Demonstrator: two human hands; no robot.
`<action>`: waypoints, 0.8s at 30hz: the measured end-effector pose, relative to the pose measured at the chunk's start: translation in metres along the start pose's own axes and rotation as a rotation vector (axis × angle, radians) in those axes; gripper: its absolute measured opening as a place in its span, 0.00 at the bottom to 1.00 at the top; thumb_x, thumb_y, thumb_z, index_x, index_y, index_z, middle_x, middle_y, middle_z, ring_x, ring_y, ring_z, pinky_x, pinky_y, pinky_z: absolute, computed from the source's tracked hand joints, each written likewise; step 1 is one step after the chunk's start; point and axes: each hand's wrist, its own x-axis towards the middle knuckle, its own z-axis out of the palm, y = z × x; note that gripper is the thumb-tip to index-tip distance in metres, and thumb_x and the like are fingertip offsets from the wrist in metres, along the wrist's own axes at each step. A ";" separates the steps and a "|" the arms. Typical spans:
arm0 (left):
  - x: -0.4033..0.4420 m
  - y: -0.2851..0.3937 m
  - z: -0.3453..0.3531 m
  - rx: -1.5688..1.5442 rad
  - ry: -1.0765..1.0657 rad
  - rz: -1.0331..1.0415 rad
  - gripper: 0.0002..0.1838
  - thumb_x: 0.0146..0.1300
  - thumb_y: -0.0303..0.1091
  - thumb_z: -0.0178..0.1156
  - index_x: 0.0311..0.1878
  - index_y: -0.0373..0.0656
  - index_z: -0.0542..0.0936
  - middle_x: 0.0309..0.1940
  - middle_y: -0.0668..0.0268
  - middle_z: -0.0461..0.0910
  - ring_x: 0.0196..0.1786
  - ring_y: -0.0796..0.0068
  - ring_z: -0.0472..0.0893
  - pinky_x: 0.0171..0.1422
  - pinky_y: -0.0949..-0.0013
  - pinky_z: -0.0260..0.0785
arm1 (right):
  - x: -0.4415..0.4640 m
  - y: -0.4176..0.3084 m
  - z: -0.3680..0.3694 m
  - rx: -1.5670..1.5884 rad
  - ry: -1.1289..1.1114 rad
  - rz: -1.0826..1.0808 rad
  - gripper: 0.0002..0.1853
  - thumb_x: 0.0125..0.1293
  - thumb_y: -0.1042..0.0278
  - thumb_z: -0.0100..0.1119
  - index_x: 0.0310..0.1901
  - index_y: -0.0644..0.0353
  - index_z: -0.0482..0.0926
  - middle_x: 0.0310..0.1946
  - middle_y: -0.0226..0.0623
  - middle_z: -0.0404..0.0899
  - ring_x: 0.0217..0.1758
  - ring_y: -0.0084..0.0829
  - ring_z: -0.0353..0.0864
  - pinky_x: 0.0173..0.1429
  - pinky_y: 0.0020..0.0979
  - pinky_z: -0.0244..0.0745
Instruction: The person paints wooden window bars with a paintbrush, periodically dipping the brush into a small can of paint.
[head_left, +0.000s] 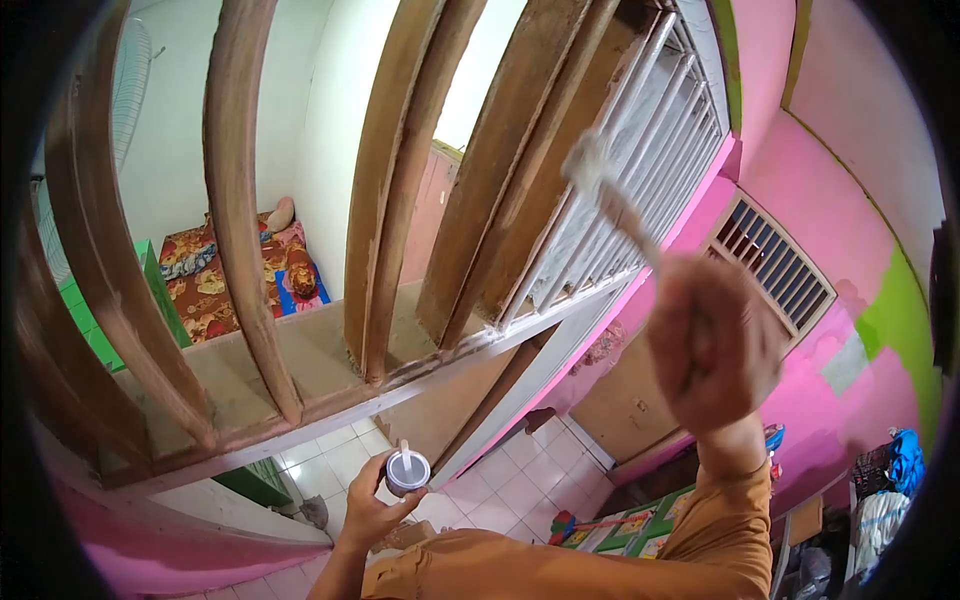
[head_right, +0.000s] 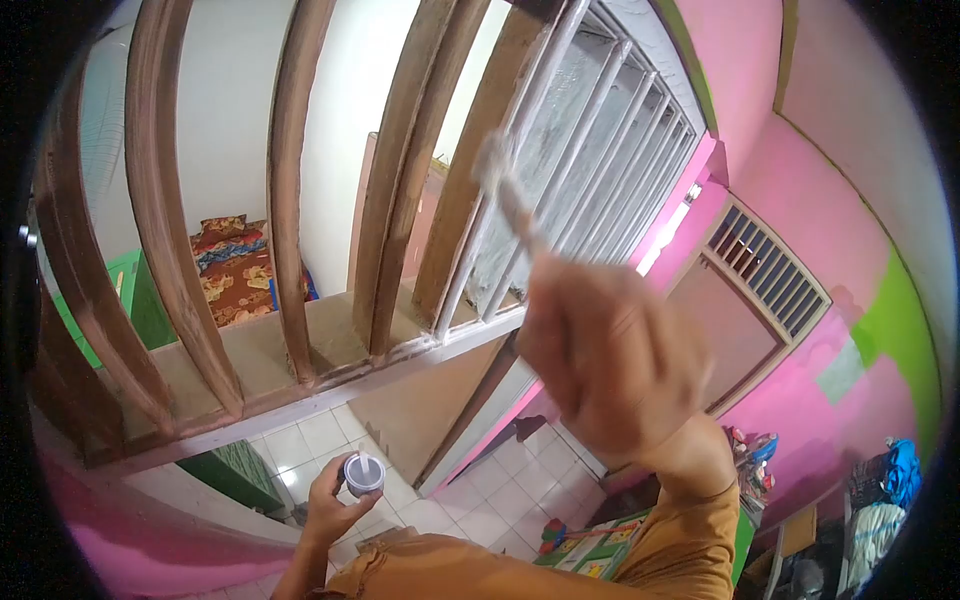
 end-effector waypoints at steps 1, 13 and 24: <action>0.000 0.001 0.000 -0.013 0.016 -0.011 0.35 0.54 0.27 0.78 0.64 0.31 0.74 0.53 0.61 0.81 0.57 0.72 0.82 0.66 0.68 0.74 | -0.009 -0.004 -0.001 -0.022 -0.082 -0.036 0.12 0.56 0.79 0.73 0.42 0.65 0.83 0.26 0.35 0.79 0.24 0.30 0.82 0.26 0.30 0.76; 0.004 -0.004 0.002 -0.038 -0.006 -0.050 0.34 0.54 0.31 0.79 0.63 0.33 0.76 0.52 0.60 0.82 0.56 0.70 0.82 0.63 0.67 0.74 | -0.026 -0.011 -0.013 0.045 -0.049 0.216 0.14 0.59 0.83 0.71 0.46 0.69 0.81 0.34 0.38 0.83 0.26 0.32 0.82 0.30 0.30 0.77; 0.009 -0.001 0.002 -0.027 -0.012 -0.050 0.34 0.54 0.32 0.79 0.63 0.33 0.76 0.52 0.59 0.82 0.56 0.69 0.82 0.64 0.66 0.74 | -0.047 -0.019 0.007 0.169 -0.237 -0.121 0.14 0.56 0.78 0.74 0.43 0.67 0.81 0.30 0.32 0.82 0.26 0.27 0.83 0.27 0.27 0.78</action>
